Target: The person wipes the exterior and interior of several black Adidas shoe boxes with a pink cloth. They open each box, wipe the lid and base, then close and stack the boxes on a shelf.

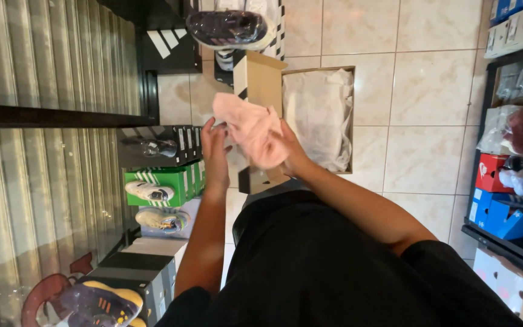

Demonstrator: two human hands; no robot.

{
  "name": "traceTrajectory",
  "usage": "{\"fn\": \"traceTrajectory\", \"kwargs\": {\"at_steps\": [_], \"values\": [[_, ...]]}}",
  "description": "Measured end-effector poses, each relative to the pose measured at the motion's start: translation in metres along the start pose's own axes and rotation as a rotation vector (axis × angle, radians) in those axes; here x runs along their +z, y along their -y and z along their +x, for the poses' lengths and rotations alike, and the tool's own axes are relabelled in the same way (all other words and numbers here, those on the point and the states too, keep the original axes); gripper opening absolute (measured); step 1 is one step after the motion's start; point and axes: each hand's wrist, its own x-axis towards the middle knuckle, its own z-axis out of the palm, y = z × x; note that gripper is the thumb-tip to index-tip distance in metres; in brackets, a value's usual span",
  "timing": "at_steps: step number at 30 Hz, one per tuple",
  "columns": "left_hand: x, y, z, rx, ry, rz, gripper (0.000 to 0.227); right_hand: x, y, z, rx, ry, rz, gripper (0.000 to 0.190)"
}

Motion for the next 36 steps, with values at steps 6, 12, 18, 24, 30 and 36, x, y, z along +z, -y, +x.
{"fn": "traceTrajectory", "kwargs": {"at_steps": [6, 12, 18, 24, 30, 36], "values": [[-0.021, 0.003, 0.045, -0.231, 0.266, 0.024, 0.068, -0.006, -0.067, 0.049, -0.212, -0.084, -0.271, 0.053], [-0.045, 0.134, 0.099, 0.009, 0.287, -0.227, 0.069, 0.029, -0.062, 0.128, -0.727, -0.140, -1.050, 0.072], [-0.061, 0.110, 0.097, -0.121, 0.320, -0.209, 0.068, 0.068, -0.055, 0.128, -0.980, 0.026, -0.756, 0.042], [-0.075, 0.126, 0.117, -0.144, 0.408, -0.070, 0.101, -0.046, -0.142, 0.083, -0.852, 0.128, -1.294, 0.039], [-0.068, 0.123, 0.116, -0.105, 0.411, -0.015, 0.082, -0.003, -0.047, 0.153, -0.778, -0.418, -1.268, 0.043], [-0.080, 0.165, 0.117, -0.052, 0.387, -0.042, 0.070, 0.047, -0.107, 0.110, -1.021, -0.054, -1.264, 0.029]]}}
